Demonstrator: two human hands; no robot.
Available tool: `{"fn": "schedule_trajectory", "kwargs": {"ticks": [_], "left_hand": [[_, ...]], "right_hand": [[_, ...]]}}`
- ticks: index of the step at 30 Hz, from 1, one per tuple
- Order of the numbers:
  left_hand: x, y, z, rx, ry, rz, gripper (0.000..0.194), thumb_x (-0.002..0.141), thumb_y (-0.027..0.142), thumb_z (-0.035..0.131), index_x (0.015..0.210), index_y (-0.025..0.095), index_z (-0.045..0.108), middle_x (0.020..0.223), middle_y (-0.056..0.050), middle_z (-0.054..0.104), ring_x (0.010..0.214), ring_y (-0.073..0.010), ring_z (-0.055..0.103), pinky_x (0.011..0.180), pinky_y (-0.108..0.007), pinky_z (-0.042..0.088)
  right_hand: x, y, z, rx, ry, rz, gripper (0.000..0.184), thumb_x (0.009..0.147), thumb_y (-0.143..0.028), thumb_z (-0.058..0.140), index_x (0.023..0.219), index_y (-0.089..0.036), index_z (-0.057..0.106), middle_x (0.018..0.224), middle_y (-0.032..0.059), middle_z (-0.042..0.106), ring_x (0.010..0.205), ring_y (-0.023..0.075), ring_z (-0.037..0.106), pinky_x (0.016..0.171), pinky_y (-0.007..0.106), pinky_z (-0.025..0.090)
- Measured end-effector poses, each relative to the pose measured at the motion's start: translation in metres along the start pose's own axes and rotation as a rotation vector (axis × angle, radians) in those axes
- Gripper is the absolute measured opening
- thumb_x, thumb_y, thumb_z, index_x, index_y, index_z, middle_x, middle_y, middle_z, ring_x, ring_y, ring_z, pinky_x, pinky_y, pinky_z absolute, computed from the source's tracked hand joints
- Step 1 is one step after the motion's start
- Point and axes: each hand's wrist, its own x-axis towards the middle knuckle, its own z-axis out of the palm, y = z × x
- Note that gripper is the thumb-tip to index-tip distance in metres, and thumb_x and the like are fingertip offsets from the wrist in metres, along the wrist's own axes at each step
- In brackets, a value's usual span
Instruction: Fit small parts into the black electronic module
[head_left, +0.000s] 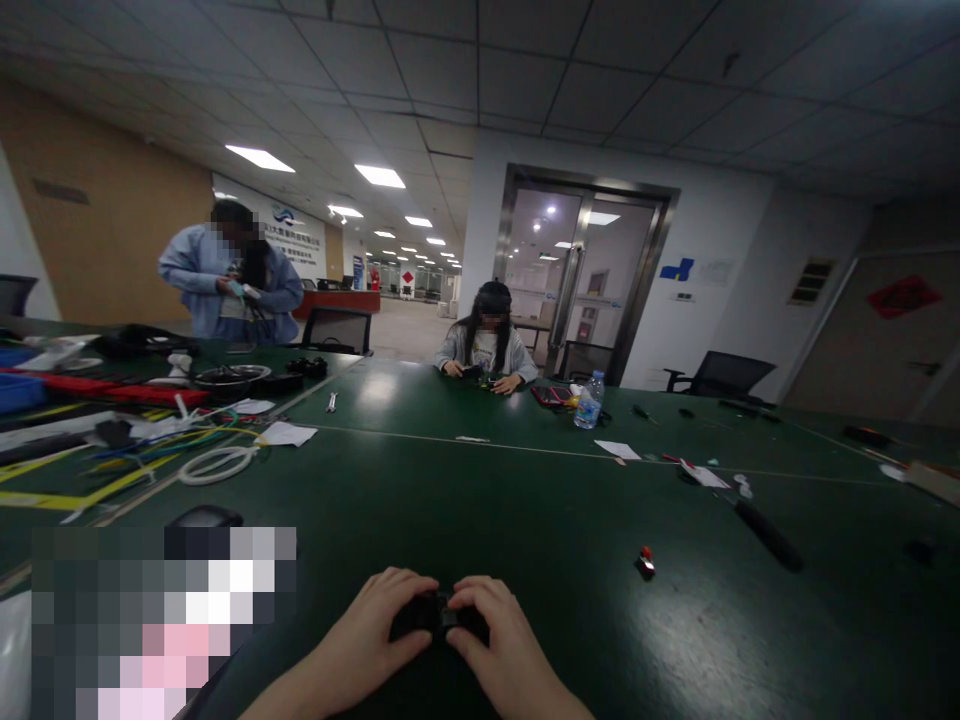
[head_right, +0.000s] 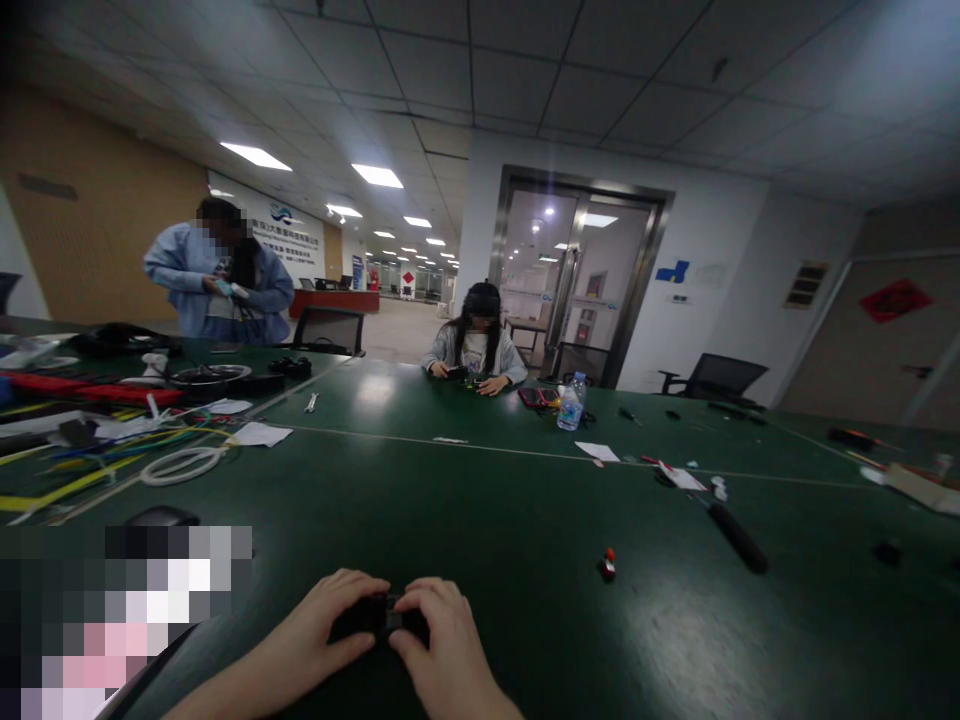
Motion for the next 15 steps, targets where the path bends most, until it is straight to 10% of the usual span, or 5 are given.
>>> {"fn": "schedule_trajectory", "kwargs": {"ticks": [15], "left_hand": [[-0.001,0.008,-0.005,-0.004,-0.017,-0.040,0.041,0.071,0.021,0.060,0.112,0.026,0.057,0.111,-0.003,0.061,0.105,-0.0243,0.051,0.093,-0.038,0.037]], "right_hand": [[0.004,0.004,-0.014,0.275,0.186,0.106,0.025,0.079,-0.030,0.055,0.103,-0.024,0.062,0.101,0.0024,0.064,0.100,0.0229,0.056,0.089,0.035,0.041]]}}
